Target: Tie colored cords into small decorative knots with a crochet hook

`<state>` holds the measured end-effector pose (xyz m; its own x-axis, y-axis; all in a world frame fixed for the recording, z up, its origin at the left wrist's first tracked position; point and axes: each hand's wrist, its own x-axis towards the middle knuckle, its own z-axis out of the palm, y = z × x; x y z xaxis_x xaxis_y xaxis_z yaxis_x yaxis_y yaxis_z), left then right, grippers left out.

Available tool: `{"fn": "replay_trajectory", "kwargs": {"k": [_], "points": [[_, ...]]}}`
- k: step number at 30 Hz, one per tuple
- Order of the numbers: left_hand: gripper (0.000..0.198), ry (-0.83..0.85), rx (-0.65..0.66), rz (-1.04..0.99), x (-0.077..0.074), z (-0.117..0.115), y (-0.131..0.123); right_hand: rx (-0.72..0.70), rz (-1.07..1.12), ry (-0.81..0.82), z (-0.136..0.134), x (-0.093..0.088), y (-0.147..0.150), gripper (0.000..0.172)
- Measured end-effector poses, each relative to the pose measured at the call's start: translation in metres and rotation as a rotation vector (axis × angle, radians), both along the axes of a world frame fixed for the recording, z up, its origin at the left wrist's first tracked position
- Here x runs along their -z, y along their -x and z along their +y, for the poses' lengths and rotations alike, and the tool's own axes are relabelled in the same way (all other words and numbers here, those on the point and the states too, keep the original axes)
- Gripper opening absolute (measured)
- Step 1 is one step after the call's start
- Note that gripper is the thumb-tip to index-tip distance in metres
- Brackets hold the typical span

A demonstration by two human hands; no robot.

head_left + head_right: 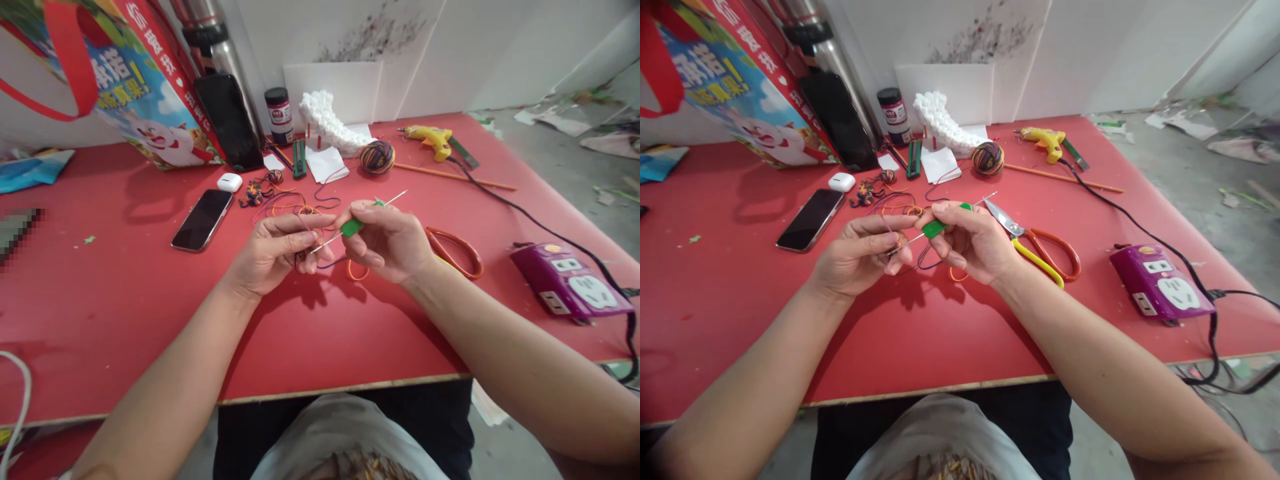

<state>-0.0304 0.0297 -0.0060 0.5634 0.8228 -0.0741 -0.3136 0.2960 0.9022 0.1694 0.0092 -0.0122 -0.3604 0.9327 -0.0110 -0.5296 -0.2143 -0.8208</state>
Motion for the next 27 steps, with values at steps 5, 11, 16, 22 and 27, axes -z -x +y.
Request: {"fn": "replay_trajectory", "kwargs": {"k": [5, 11, 16, 22, 27], "points": [[0.024, -0.042, -0.004, -0.021, 0.000, 0.000, 0.000, -0.072, 0.036, 0.029, 0.001, 0.000, -0.003, 0.022], [0.035, -0.069, 0.033, -0.041, 0.003, 0.000, 0.001, 0.023, 0.109, 0.112, 0.002, -0.001, 0.002, 0.021], [0.037, -0.045, 0.030, -0.062, 0.001, 0.000, -0.001, 0.144, 0.112, 0.108, 0.001, -0.001, 0.009, 0.022], [0.040, -0.029, 0.067, -0.078, 0.001, 0.001, -0.001, 0.119, 0.092, 0.084, 0.001, 0.001, 0.006, 0.021], [0.045, -0.017, 0.177, -0.091, 0.006, 0.002, 0.001, 0.096, 0.055, 0.064, 0.003, 0.002, 0.000, 0.026]]}}
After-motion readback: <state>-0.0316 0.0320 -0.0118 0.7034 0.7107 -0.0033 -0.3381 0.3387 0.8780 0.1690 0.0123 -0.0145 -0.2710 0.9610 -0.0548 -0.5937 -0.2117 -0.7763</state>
